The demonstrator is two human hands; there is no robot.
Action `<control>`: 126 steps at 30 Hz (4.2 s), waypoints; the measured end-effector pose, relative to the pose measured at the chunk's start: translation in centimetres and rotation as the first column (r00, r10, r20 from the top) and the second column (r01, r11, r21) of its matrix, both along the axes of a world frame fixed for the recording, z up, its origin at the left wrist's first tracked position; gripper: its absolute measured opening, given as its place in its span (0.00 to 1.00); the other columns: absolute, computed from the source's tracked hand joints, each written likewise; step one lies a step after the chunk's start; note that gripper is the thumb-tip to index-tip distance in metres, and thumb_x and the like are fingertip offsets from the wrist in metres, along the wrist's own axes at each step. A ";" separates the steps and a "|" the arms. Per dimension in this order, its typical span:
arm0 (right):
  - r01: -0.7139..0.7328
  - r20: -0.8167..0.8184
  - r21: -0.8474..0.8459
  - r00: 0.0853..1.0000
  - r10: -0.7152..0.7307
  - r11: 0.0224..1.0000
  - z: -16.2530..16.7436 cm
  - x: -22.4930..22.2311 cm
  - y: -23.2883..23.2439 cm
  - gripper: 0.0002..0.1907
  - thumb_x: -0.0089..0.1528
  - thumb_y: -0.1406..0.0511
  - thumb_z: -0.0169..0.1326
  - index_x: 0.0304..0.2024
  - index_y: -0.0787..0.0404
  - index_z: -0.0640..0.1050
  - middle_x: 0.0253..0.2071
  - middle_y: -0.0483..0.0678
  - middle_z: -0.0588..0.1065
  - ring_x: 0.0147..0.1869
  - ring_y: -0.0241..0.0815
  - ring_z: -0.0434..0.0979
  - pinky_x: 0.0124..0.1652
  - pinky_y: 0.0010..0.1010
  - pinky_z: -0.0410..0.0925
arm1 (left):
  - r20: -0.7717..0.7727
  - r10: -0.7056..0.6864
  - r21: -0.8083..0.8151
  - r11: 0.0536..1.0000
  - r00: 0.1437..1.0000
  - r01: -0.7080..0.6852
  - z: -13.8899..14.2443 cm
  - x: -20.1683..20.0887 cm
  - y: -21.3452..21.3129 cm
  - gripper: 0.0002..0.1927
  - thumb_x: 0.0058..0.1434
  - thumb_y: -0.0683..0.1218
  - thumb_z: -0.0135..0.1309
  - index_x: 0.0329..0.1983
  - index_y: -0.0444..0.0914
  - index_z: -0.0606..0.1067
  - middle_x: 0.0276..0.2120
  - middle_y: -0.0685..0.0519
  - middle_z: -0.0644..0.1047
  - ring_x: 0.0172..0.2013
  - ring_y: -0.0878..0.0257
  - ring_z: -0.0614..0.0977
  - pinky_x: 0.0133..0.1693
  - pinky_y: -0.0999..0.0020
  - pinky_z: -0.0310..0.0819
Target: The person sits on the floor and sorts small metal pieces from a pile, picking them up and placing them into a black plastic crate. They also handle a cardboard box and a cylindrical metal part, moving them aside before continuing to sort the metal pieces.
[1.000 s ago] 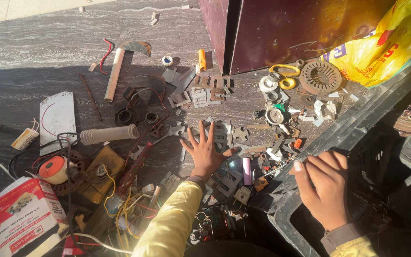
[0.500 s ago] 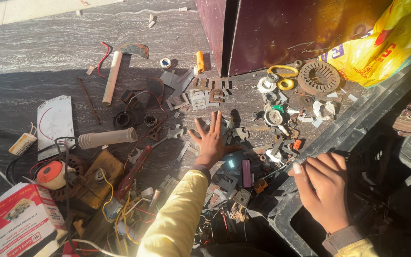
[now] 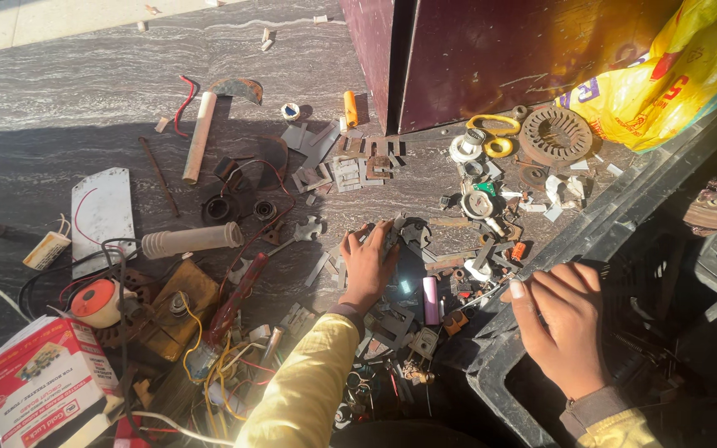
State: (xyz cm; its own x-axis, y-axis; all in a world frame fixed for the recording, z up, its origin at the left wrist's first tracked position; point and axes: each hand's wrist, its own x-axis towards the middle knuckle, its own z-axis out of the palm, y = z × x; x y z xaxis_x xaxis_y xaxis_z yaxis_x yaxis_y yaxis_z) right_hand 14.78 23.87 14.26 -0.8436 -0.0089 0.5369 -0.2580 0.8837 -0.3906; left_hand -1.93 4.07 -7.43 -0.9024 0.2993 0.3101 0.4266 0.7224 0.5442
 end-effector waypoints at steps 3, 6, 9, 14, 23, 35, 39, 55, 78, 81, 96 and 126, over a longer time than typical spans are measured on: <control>-0.003 -0.009 -0.003 1.000 0.003 1.000 -0.1 0.0 0.1 0.14 0.66 0.67 0.51 0.24 0.60 0.78 0.25 0.43 0.74 0.34 0.44 0.69 0.48 0.39 0.59 | 0.159 -0.054 -0.086 0.994 0.986 0.068 1.5 0.3 -0.8 0.39 0.62 0.55 0.59 0.75 0.51 0.57 0.67 0.53 0.68 0.67 0.44 0.64 0.68 0.36 0.43; -0.009 -0.032 0.007 0.999 0.010 1.000 -0.2 0.0 0.1 0.14 0.66 0.67 0.51 0.24 0.60 0.78 0.26 0.43 0.74 0.34 0.45 0.69 0.48 0.39 0.59 | 0.255 0.043 -0.174 0.985 0.966 0.002 2.2 0.8 -1.7 0.59 0.48 0.64 0.69 0.77 0.49 0.48 0.70 0.42 0.56 0.68 0.35 0.55 0.63 0.31 0.40; -0.013 -0.032 0.021 0.999 0.014 1.000 -0.2 0.0 0.1 0.14 0.66 0.67 0.51 0.24 0.60 0.77 0.25 0.43 0.73 0.34 0.46 0.69 0.48 0.40 0.60 | 0.183 0.051 -0.101 0.994 0.982 -0.033 1.9 1.5 -2.2 0.66 0.40 0.67 0.71 0.75 0.46 0.45 0.68 0.44 0.58 0.66 0.36 0.56 0.61 0.28 0.41; -0.030 -0.052 0.019 0.998 0.031 0.999 0.0 0.0 0.1 0.13 0.65 0.68 0.52 0.24 0.61 0.77 0.26 0.43 0.74 0.34 0.46 0.69 0.46 0.40 0.60 | 0.271 0.096 -0.164 0.985 0.958 -0.052 1.0 1.2 -1.4 0.58 0.51 0.61 0.70 0.79 0.55 0.49 0.66 0.50 0.63 0.63 0.41 0.63 0.61 0.32 0.50; -0.028 -0.068 0.028 0.997 0.029 0.999 0.2 0.1 -0.2 0.15 0.65 0.68 0.52 0.23 0.63 0.74 0.24 0.47 0.70 0.33 0.49 0.68 0.45 0.41 0.60 | 0.506 0.199 -0.163 0.978 0.839 -0.134 2.4 -0.2 -0.6 0.59 0.42 0.54 0.77 0.72 0.54 0.53 0.58 0.42 0.60 0.62 0.39 0.60 0.60 0.37 0.51; -0.028 -0.074 0.014 0.997 0.029 1.000 0.2 0.2 -0.3 0.11 0.65 0.68 0.53 0.27 0.65 0.75 0.27 0.47 0.72 0.35 0.48 0.69 0.46 0.41 0.60 | 0.408 0.311 -0.037 0.945 0.858 -0.324 3.5 2.0 1.6 0.44 0.40 0.39 0.73 0.60 0.49 0.66 0.55 0.38 0.60 0.43 0.37 0.78 0.43 0.47 0.77; -0.006 -0.083 0.022 0.997 0.008 1.000 0.0 0.3 -0.2 0.12 0.65 0.68 0.53 0.26 0.65 0.76 0.28 0.48 0.72 0.37 0.49 0.70 0.46 0.41 0.60 | 0.387 0.260 0.114 0.939 0.885 -0.325 3.1 2.1 0.7 0.43 0.43 0.39 0.72 0.62 0.47 0.65 0.53 0.36 0.63 0.41 0.37 0.80 0.43 0.48 0.77; -0.032 -0.069 -0.082 0.997 0.026 0.996 -0.4 1.2 0.0 0.07 0.64 0.67 0.54 0.43 0.62 0.81 0.40 0.47 0.78 0.47 0.49 0.74 0.53 0.40 0.63 | 0.517 -0.229 0.770 0.546 0.825 -0.331 10.4 3.5 0.5 0.29 0.66 0.39 0.53 0.69 0.44 0.63 0.35 0.50 0.75 0.30 0.65 0.76 0.29 0.68 0.71; 0.023 -0.041 -0.912 0.989 -0.146 0.409 -6.3 4.4 6.6 0.26 0.61 0.81 0.51 0.61 0.65 0.65 0.54 0.52 0.74 0.56 0.39 0.78 0.52 0.29 0.75 | 0.395 -0.639 0.817 0.573 0.660 0.066 25.5 13.2 14.0 0.37 0.51 0.36 0.68 0.63 0.35 0.64 0.25 0.51 0.78 0.22 0.68 0.80 0.21 0.71 0.75; -0.027 -0.085 -0.945 0.983 -0.165 0.326 -7.0 4.9 7.5 0.24 0.62 0.81 0.53 0.60 0.65 0.67 0.52 0.52 0.75 0.52 0.40 0.79 0.46 0.32 0.76 | 0.382 -0.635 0.785 0.606 0.671 0.128 25.4 13.4 15.4 0.36 0.50 0.37 0.68 0.61 0.36 0.65 0.23 0.51 0.78 0.20 0.69 0.77 0.19 0.71 0.71; 0.215 0.156 -0.944 0.960 -0.234 0.250 -10.5 8.7 12.4 0.20 0.61 0.77 0.54 0.56 0.64 0.71 0.49 0.49 0.73 0.46 0.40 0.78 0.40 0.37 0.79 | 0.330 -0.687 0.287 0.727 0.648 0.624 14.3 11.4 24.0 0.32 0.61 0.47 0.64 0.61 0.35 0.59 0.41 0.41 0.81 0.44 0.48 0.84 0.45 0.61 0.80; 0.591 0.645 -0.204 0.681 -0.347 0.781 -10.5 7.6 10.7 0.25 0.53 0.65 0.62 0.54 0.58 0.79 0.49 0.59 0.80 0.55 0.59 0.80 0.52 0.43 0.72 | 0.514 -0.750 -0.009 0.480 0.416 0.877 11.5 12.7 23.4 0.55 0.59 0.37 0.52 0.79 0.46 0.31 0.42 0.32 0.80 0.43 0.40 0.84 0.47 0.51 0.76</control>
